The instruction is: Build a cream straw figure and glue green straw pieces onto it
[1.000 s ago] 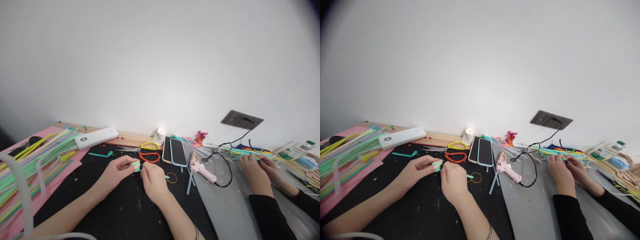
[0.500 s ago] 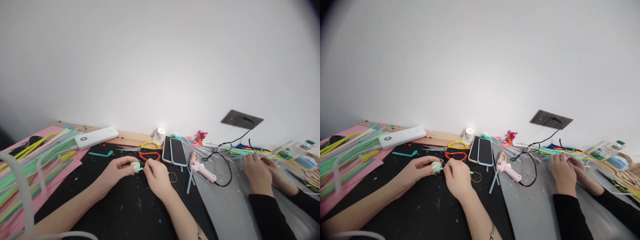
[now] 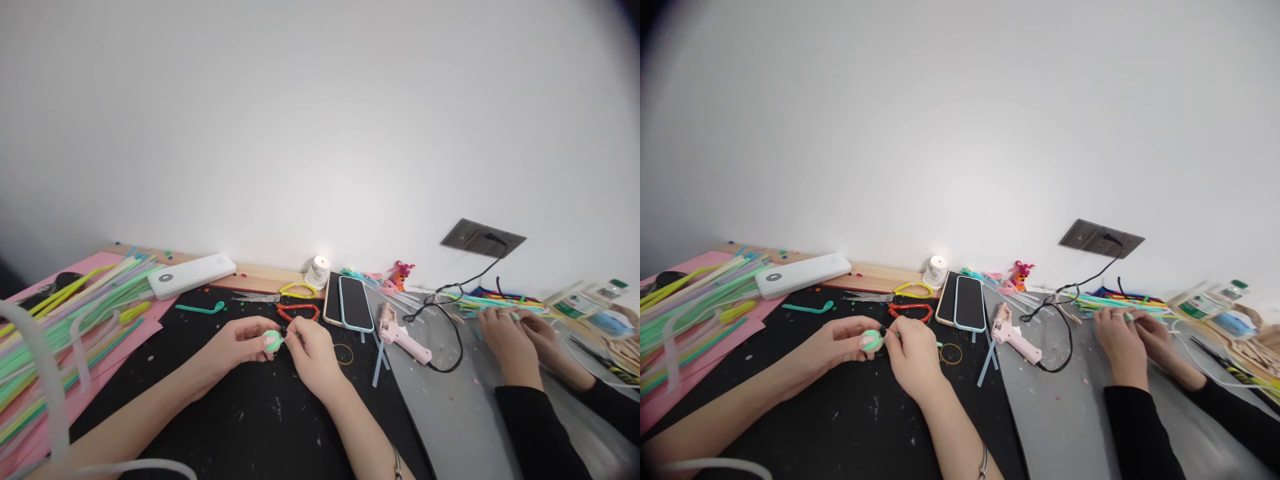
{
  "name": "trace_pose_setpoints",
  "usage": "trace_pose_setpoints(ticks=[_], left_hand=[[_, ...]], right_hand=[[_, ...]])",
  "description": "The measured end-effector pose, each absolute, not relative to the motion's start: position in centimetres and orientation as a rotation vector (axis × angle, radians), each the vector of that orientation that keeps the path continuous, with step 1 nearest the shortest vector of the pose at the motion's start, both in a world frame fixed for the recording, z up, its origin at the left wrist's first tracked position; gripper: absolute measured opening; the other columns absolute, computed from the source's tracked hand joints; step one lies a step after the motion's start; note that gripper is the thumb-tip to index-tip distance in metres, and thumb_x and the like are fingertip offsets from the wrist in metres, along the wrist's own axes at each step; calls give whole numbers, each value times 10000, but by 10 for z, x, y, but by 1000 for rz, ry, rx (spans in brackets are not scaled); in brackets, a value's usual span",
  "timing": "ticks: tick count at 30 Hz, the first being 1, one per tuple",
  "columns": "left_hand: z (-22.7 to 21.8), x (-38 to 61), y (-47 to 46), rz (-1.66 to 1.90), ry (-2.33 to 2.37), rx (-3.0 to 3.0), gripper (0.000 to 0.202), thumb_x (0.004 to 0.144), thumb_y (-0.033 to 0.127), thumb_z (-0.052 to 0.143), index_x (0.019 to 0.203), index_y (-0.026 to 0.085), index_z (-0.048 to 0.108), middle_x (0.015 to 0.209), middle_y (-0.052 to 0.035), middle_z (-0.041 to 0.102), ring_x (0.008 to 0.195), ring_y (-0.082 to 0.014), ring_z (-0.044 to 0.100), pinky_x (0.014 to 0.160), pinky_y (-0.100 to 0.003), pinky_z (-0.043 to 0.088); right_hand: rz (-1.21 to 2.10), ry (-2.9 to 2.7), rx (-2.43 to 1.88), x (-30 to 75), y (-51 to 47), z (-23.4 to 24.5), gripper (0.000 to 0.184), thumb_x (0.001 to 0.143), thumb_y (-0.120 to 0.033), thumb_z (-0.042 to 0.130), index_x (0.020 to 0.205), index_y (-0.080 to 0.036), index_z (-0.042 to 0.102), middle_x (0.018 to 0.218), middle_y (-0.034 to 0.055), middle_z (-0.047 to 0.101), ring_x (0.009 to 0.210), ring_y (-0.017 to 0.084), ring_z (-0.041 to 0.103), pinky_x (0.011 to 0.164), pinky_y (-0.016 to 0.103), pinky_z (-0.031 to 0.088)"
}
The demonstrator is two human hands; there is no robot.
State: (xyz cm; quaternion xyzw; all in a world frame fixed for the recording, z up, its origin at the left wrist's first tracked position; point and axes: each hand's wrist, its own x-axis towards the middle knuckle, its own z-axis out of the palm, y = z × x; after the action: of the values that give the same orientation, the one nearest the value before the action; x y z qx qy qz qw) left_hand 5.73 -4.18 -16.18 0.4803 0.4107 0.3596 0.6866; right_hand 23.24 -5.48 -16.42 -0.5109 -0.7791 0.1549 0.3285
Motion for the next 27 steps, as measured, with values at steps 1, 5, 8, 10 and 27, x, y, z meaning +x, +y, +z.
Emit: trace_pose_setpoints(ticks=[1, 5, 8, 10, 27], left_hand=[[-163, 58, -41, 820, 927, 1043, 319, 629, 388, 753, 860, 190, 659, 725, -14, 673, 671, -177, 605, 655, -288, 455], [-169, 60, -38, 902, 967, 963, 347, 595, 399, 769, 836, 196, 623, 701, 5, 649, 650, -159, 594, 650, -285, 457], [-171, 60, -37, 925, 949, 972, 328, 618, 400, 757, 838, 194, 627, 751, 1, 643, 689, -153, 583, 664, -277, 454], [-171, 60, -38, 931, 934, 979, 314, 639, 395, 745, 853, 196, 632, 783, -3, 639, 715, -154, 577, 684, -279, 454], [-162, 56, -40, 832, 957, 1126, 286, 643, 345, 756, 870, 184, 689, 742, -9, 670, 681, -154, 570, 658, -259, 452]], right_hand=[[398, -2037, -1337, 232, -55, -165, 207, 887, -212, 444, 688, -191, 498, 646, -24, 521, 619, 123, 477, 593, 213, 329], [390, -2034, -1333, 232, -54, -166, 204, 893, -214, 445, 696, -192, 492, 657, -22, 528, 641, 126, 486, 608, 214, 331], [406, -2045, -1331, 231, -55, -166, 205, 900, -220, 445, 702, -192, 492, 669, -19, 537, 657, 127, 500, 620, 212, 339], [408, -2054, -1334, 230, -56, -165, 205, 903, -217, 442, 708, -192, 501, 674, -16, 543, 661, 128, 505, 625, 212, 346], [355, -2086, -1351, 231, -54, -165, 230, 889, -171, 407, 661, -195, 413, 646, -26, 476, 616, 117, 454, 583, 206, 306]])
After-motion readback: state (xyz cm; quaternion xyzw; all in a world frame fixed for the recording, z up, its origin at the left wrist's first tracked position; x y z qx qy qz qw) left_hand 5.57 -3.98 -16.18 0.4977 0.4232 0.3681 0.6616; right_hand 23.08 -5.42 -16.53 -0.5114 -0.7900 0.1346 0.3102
